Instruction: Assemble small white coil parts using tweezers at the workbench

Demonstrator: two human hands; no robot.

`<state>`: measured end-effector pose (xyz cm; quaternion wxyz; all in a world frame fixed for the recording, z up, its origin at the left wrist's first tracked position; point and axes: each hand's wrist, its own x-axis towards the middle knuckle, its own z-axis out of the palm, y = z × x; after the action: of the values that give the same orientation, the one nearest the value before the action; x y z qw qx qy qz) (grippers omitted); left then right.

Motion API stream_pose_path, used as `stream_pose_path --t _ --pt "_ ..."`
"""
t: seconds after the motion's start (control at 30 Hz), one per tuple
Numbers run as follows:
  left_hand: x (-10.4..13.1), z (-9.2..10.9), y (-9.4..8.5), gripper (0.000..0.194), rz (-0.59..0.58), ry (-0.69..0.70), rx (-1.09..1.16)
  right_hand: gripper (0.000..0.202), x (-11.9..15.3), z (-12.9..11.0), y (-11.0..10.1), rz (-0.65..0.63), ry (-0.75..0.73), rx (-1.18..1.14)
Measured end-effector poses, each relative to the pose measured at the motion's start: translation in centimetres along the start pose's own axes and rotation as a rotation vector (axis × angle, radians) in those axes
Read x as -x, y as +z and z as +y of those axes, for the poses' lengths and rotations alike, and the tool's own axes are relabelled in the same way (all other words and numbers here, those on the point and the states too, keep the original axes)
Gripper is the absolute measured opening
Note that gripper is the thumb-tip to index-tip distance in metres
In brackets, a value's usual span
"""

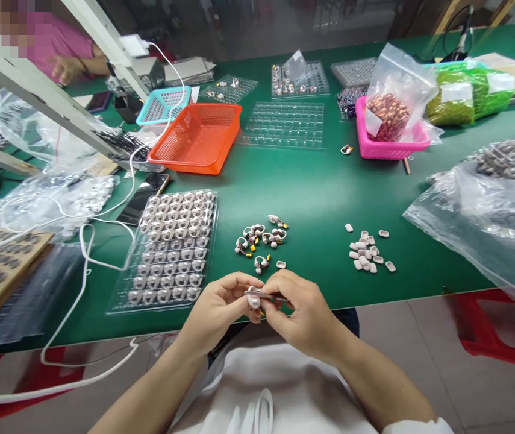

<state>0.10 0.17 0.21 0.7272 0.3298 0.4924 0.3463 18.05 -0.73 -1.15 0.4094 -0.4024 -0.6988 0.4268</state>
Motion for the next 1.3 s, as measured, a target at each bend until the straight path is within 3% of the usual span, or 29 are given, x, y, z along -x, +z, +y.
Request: stream_pose_path --t 0.2,0.5,0.73,0.83,0.93,1.07,1.2,1.3 --pt "-0.1 -0.2 -0.2 0.034 -0.003 -0.037 0.052 0.012 0.2 0.5 0.5 0.064 0.053 -0.093" --pt "-0.4 -0.4 -0.9 0.032 -0.116 -0.186 0.095 0.024 -0.3 0.6 -1.1 -0.161 -0.087 0.009" --pt "-0.7 -0.6 -0.8 0.036 -0.151 -0.186 0.046 0.014 -1.2 0.1 -2.0 -0.332 -0.071 0.224" --pt "-0.7 -0.8 -0.6 0.033 -0.094 -0.123 0.008 0.012 -1.4 0.2 -1.9 -0.309 -0.026 0.238" --pt "-0.4 -1.1 -0.3 0.026 -0.029 0.027 -0.065 0.009 -1.3 0.5 -1.4 -0.224 0.088 0.175" --pt "0.1 -1.6 -0.5 0.026 -0.047 0.191 -0.248 0.009 -1.1 0.9 -0.7 -0.12 0.301 0.022" --pt "0.1 -2.2 -1.0 0.029 0.016 0.278 -0.368 0.017 -1.1 1.2 -0.2 -0.105 0.4 -0.076" --pt "0.0 -2.5 -1.2 0.02 0.065 0.331 -0.418 0.017 -1.0 1.3 -0.2 -0.117 0.429 -0.107"
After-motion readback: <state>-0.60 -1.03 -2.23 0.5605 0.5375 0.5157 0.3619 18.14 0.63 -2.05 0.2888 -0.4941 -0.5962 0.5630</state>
